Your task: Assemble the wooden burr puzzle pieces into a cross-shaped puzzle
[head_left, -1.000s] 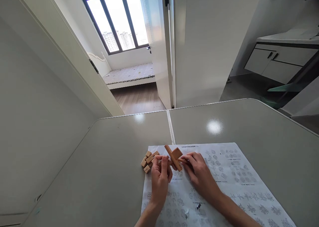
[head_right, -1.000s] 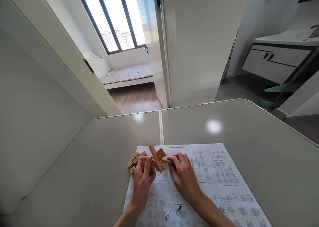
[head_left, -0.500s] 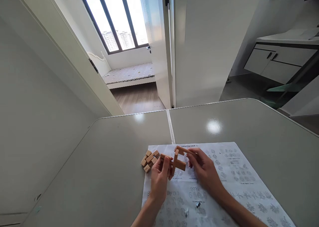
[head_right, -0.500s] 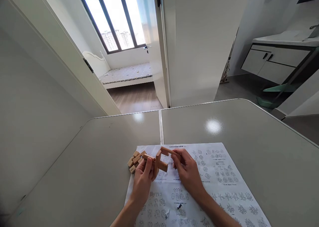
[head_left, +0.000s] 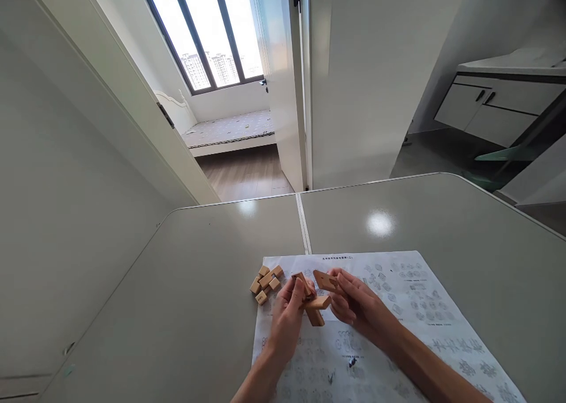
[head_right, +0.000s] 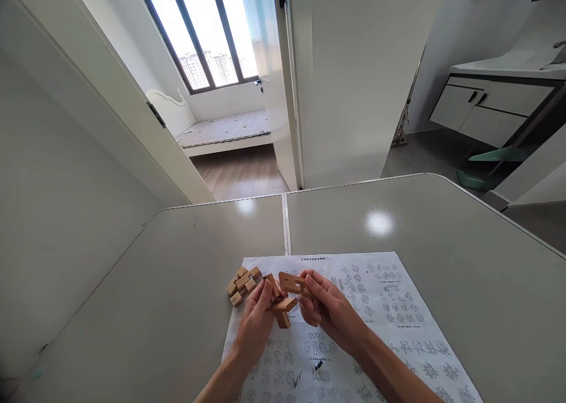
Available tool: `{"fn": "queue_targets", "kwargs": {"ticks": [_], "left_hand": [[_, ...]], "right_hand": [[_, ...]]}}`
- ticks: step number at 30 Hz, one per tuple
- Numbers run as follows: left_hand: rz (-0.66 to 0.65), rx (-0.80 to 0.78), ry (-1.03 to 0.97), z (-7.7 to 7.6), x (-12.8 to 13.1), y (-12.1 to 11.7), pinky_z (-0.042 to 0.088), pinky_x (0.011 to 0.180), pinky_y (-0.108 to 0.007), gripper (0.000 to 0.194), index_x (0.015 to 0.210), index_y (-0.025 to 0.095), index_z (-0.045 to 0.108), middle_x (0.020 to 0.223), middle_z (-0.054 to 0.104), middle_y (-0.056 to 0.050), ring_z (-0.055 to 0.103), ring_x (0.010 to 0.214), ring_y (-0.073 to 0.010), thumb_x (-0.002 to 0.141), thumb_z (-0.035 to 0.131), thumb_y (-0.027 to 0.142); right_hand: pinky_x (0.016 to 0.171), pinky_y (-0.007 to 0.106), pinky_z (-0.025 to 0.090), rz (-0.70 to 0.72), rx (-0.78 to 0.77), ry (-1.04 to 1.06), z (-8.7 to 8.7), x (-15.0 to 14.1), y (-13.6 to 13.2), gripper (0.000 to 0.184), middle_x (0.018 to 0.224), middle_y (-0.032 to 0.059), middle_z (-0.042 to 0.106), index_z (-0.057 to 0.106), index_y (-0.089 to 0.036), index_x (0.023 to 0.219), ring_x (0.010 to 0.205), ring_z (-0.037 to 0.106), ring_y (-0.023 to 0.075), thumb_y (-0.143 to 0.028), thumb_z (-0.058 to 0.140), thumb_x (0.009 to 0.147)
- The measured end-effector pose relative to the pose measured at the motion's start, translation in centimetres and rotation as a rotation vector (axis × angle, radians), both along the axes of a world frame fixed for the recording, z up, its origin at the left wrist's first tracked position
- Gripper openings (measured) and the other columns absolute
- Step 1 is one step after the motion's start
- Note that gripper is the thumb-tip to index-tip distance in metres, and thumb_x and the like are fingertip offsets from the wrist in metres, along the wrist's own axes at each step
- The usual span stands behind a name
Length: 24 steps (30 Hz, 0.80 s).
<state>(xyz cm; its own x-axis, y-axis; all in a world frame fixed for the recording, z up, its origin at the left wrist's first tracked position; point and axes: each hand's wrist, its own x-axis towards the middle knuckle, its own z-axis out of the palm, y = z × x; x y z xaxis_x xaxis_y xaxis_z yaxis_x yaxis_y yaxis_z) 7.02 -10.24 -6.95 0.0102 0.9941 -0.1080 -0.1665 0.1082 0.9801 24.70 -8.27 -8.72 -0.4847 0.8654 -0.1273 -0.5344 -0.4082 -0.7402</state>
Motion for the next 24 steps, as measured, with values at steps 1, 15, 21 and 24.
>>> {"fn": "queue_targets", "kwargs": {"ticks": [1, 15, 21, 24], "left_hand": [[-0.005, -0.010, -0.016, -0.08, -0.06, -0.01, 0.055, 0.070, -0.033, 0.043, 0.082, 0.025, 0.065, 0.083, 0.064, -0.006, 0.058, 0.074, -0.0214, 0.100, 0.051, 0.061], [-0.070, -0.077, -0.191, -0.39, -0.32, 0.22, 0.046, 0.072, -0.029, 0.041, 0.087, 0.023, 0.071, 0.089, 0.056, -0.005, 0.051, 0.079, -0.0203, 0.099, 0.058, 0.059], [-0.069, -0.085, -0.212, -0.56, -0.33, 0.29, 0.047, 0.073, -0.029, 0.041, 0.083, 0.022, 0.068, 0.089, 0.058, -0.004, 0.052, 0.080, -0.0201, 0.098, 0.060, 0.060], [-0.062, -0.088, -0.220, -0.43, -0.30, 0.28, 0.047, 0.074, -0.029, 0.040, 0.082, 0.022, 0.068, 0.090, 0.059, -0.004, 0.052, 0.080, -0.0196, 0.098, 0.060, 0.058]], "right_hand": [[0.051, 0.024, 0.030, 0.020, 0.005, 0.005, 0.00, -0.01, -0.09, 0.034, 0.055, -0.0095, 0.037, 0.061, -0.024, 0.104, 0.047, 0.026, 0.0099, -0.057, 0.065, 0.100], [0.053, 0.024, 0.026, 0.081, 0.082, -0.003, -0.35, -0.16, -0.37, 0.032, 0.061, -0.0081, 0.045, 0.064, -0.022, 0.105, 0.052, 0.032, 0.0077, -0.054, 0.066, 0.102], [0.054, 0.025, 0.028, 0.085, 0.137, -0.048, -0.59, -0.20, -0.20, 0.033, 0.062, -0.0074, 0.048, 0.064, -0.021, 0.107, 0.051, 0.036, 0.0080, -0.054, 0.063, 0.104], [0.055, 0.025, 0.030, 0.082, 0.141, -0.076, -0.65, -0.24, -0.13, 0.034, 0.063, -0.0067, 0.050, 0.064, -0.021, 0.109, 0.053, 0.039, 0.0085, -0.055, 0.062, 0.104]]}}
